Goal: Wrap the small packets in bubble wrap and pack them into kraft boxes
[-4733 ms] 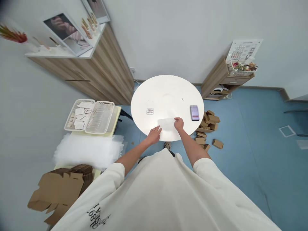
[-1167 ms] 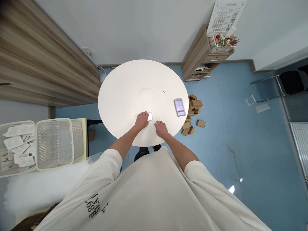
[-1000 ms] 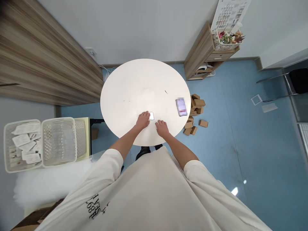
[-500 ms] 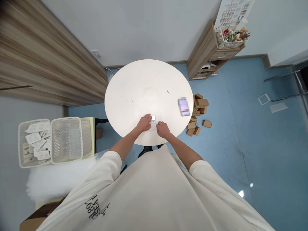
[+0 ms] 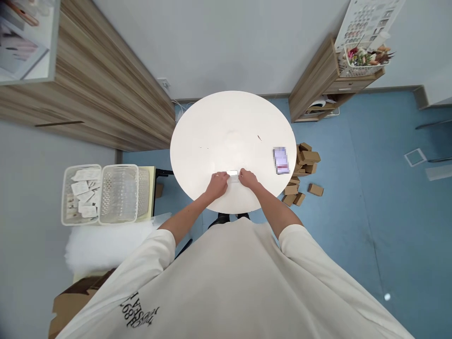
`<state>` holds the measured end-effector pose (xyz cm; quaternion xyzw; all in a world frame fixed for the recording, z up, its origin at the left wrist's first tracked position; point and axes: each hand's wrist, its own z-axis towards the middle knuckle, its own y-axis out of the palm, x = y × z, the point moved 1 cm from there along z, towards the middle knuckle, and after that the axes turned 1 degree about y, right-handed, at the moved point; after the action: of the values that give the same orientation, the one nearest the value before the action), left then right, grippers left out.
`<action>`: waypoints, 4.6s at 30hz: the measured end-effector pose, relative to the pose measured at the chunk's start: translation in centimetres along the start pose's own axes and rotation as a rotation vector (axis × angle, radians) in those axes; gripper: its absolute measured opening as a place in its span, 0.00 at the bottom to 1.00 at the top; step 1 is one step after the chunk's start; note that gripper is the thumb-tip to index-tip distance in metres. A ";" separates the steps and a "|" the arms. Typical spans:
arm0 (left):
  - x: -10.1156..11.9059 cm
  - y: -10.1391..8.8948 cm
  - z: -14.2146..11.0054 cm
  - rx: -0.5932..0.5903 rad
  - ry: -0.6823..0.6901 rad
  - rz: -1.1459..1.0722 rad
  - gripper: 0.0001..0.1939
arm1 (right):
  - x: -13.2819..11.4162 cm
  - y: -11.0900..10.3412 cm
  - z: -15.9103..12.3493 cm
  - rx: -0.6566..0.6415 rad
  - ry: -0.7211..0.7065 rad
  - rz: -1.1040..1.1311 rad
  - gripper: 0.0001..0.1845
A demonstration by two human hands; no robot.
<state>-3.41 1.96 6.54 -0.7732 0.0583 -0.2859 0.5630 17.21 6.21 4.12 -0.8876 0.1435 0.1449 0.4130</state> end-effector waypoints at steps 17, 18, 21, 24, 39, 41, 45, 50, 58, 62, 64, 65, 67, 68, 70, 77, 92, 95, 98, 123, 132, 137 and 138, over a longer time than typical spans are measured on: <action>-0.2 4.0 2.2 -0.018 0.042 0.001 0.26 | 0.1 1.5 -3.3 0.341 -0.073 -0.144 0.21; -0.3 3.9 2.3 -0.005 0.054 -0.006 0.25 | 0.1 1.7 -3.8 0.344 -0.102 -0.169 0.21; -0.6 3.7 2.8 -0.005 0.072 -0.013 0.23 | -0.1 2.3 -4.6 0.300 -0.194 -0.208 0.21; -0.9 3.4 3.1 -0.036 0.063 -0.024 0.23 | -0.6 2.6 -4.5 0.245 -0.269 -0.237 0.23; -0.7 1.6 -0.6 -0.113 0.051 -0.109 0.16 | -2.4 2.0 -4.3 0.065 -0.469 -0.323 0.18; -0.6 1.7 -0.7 -0.119 0.042 -0.111 0.15 | -2.4 1.6 -4.4 0.039 -0.468 -0.330 0.18; -0.4 1.5 -0.4 -0.085 0.027 -0.117 0.15 | -2.4 1.0 -4.5 0.043 -0.462 -0.336 0.20; -0.4 1.1 0.6 -0.022 -0.061 -0.097 0.15 | -2.8 0.6 -3.2 0.046 -0.441 -0.359 0.19; -1.3 1.1 3.1 -0.015 -0.249 -0.076 0.14 | -3.6 0.0 0.7 -0.007 -0.300 -0.264 0.16; -2.1 2.0 4.1 0.015 -0.264 -0.039 0.14 | -3.3 0.9 2.0 0.044 -0.233 -0.195 0.14; -2.3 2.7 4.2 0.026 -0.260 -0.024 0.14 | -3.1 1.6 2.3 0.089 -0.228 -0.176 0.13; -2.4 2.9 4.2 0.026 -0.256 -0.018 0.14 | -3.0 2.0 2.4 0.108 -0.226 -0.172 0.14; -2.5 3.3 4.1 0.023 -0.237 -0.006 0.15 | -2.9 2.6 2.5 0.142 -0.229 -0.163 0.14; -2.5 3.5 4.0 0.019 -0.226 0.003 0.15 | -2.8 2.8 2.4 0.161 -0.232 -0.153 0.15; -2.5 3.6 3.8 0.006 -0.208 0.027 0.16 | -2.6 3.1 2.3 0.213 -0.226 -0.112 0.17; -1.9 3.1 3.4 -0.049 -0.192 0.057 0.20 | 0.7 3.5 -0.1 0.342 0.126 0.095 0.22; 1.3 4.0 3.2 -0.102 -0.041 0.138 0.31 | 0.4 5.9 -1.7 0.375 0.345 0.133 0.17; 1.4 4.2 3.7 -0.134 -0.079 0.140 0.34 | 0.2 6.1 -1.5 0.376 0.351 0.139 0.16; 1.4 4.1 3.9 -0.154 -0.094 0.134 0.37 | 0.1 6.3 -1.2 0.366 0.342 0.164 0.13; 0.2 3.2 3.4 -0.113 -0.192 -0.058 0.41 | -0.2 4.4 0.0 0.313 0.411 0.471 0.28; 0.1 3.8 3.5 -0.109 -0.152 -0.003 0.33 | -0.5 5.1 1.6 0.387 0.382 0.295 0.12; 0.0 4.0 4.0 -0.146 -0.167 -0.006 0.34 | -0.5 4.7 2.1 0.379 0.380 0.303 0.05; -0.1 4.0 4.0 -0.144 -0.164 -0.009 0.34 | -0.5 4.6 2.0 0.383 0.374 0.321 0.04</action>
<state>-0.50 3.89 2.10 -0.8328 0.0290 -0.2191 0.5075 14.75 5.02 -0.09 -0.7708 0.3800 0.0130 0.5111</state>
